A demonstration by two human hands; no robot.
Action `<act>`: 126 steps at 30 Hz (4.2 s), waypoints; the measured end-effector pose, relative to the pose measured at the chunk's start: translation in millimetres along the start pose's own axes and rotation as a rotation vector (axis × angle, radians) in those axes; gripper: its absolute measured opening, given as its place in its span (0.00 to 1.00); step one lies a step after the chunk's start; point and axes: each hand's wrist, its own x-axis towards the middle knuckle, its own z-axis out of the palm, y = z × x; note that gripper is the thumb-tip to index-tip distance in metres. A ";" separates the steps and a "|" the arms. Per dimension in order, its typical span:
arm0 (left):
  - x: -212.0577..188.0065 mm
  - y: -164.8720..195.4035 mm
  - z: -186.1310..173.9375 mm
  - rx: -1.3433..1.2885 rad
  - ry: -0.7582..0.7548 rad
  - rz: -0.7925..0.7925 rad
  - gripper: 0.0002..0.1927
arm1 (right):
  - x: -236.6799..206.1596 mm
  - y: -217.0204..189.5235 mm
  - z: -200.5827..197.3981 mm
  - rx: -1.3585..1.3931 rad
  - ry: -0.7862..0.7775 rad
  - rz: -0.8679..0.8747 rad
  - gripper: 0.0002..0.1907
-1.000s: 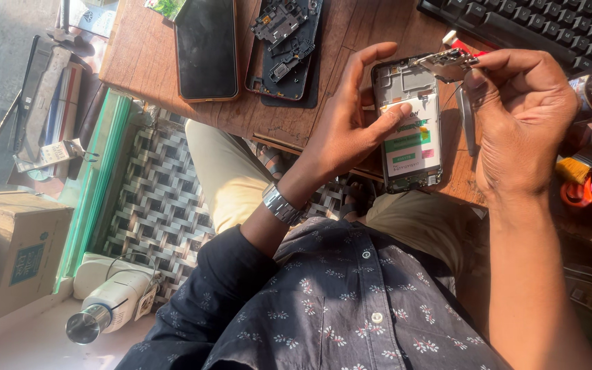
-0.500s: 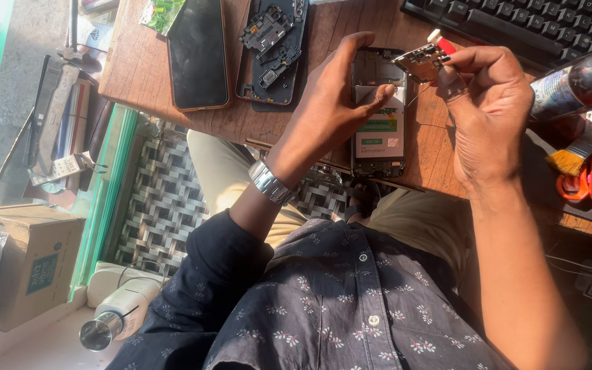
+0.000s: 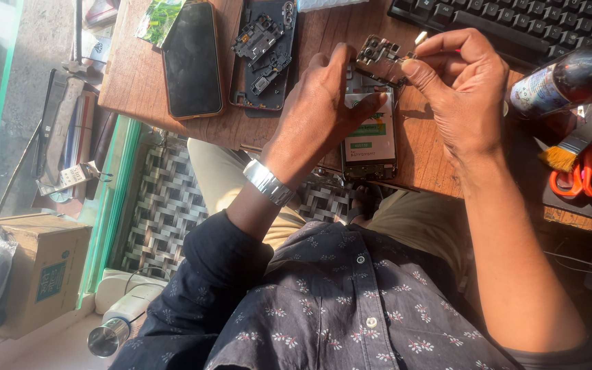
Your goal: The person cleans a small electronic component with a brush, then uses tweezers to remove a battery from a disassembled smartphone. They continue to clean the phone's internal frame and handle small parts on the workbench.
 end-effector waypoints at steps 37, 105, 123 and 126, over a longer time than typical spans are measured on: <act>7.7 -23.4 17.9 -0.352 0.080 -0.143 0.20 | -3.7 -3.0 4.7 -0.518 -0.069 -0.153 0.13; -53.6 -13.9 -37.5 -0.811 0.251 -0.452 0.19 | -41.3 -36.2 49.6 -0.750 0.068 0.139 0.39; -46.7 -11.3 -35.5 -0.489 0.218 -0.380 0.21 | 88.7 -59.9 79.5 -0.421 0.047 -0.078 0.36; -47.0 -10.8 -36.6 -0.467 0.224 -0.334 0.21 | 122.7 -58.4 106.5 -0.658 0.062 -0.244 0.34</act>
